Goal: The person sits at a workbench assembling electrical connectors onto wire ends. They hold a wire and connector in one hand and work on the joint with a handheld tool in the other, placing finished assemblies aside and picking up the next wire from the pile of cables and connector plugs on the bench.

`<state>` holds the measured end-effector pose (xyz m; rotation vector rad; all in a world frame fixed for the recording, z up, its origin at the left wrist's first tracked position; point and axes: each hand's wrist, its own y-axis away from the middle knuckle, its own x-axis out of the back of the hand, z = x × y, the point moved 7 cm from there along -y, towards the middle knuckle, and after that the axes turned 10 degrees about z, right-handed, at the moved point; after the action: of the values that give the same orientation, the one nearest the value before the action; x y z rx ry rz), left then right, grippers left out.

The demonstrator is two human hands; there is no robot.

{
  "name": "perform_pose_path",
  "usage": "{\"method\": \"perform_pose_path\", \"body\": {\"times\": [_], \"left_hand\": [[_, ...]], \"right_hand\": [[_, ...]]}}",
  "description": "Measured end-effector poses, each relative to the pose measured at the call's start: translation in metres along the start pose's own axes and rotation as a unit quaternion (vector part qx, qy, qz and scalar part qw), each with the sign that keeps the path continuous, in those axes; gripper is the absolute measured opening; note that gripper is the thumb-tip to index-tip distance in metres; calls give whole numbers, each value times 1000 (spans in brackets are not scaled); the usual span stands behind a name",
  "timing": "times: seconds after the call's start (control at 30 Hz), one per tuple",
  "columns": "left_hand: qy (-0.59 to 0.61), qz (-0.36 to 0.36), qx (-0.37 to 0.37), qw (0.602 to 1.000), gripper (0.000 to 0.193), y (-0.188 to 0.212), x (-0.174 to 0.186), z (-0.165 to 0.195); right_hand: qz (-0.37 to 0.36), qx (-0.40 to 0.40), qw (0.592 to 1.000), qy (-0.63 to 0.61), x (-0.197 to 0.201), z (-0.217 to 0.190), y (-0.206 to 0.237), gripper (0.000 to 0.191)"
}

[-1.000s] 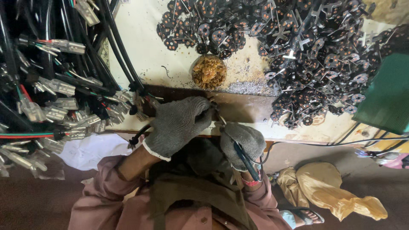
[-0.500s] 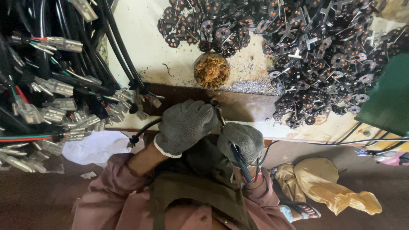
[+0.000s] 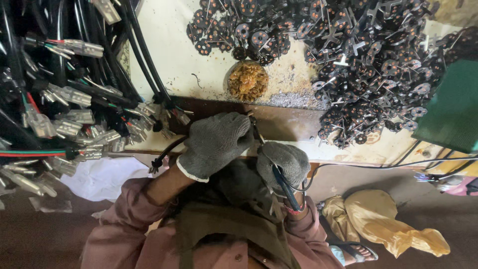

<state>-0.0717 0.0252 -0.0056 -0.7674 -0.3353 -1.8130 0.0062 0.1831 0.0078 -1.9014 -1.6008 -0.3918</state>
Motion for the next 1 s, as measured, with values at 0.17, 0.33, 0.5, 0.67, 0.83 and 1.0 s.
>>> {"method": "perform_pose_path", "body": {"times": [0.17,0.33,0.5,0.67,0.83,1.0], "left_hand": [[16,-19,7,1000,28,4,0,-2],[-6,5,14,1000,22,3,-1,-1],[-6,-5,10,1000,25,2,-1,-1],[-4,4,15,1000,21,-3,2,1],[1,-2,18,1000,22,-7,4,3],[14,-9,16,1000,18,-8,5,2]], "right_hand": [[3,3,999,-38,5,-3,0,23],[-9,7,1000,-26,5,-4,-1,25],[-14,14,999,-32,6,-7,-3,27],[-30,-16,998,-43,6,-1,-5,26],[-54,13,998,-35,-2,4,4,25],[-14,-295,914,-279,-12,44,40,13]]}}
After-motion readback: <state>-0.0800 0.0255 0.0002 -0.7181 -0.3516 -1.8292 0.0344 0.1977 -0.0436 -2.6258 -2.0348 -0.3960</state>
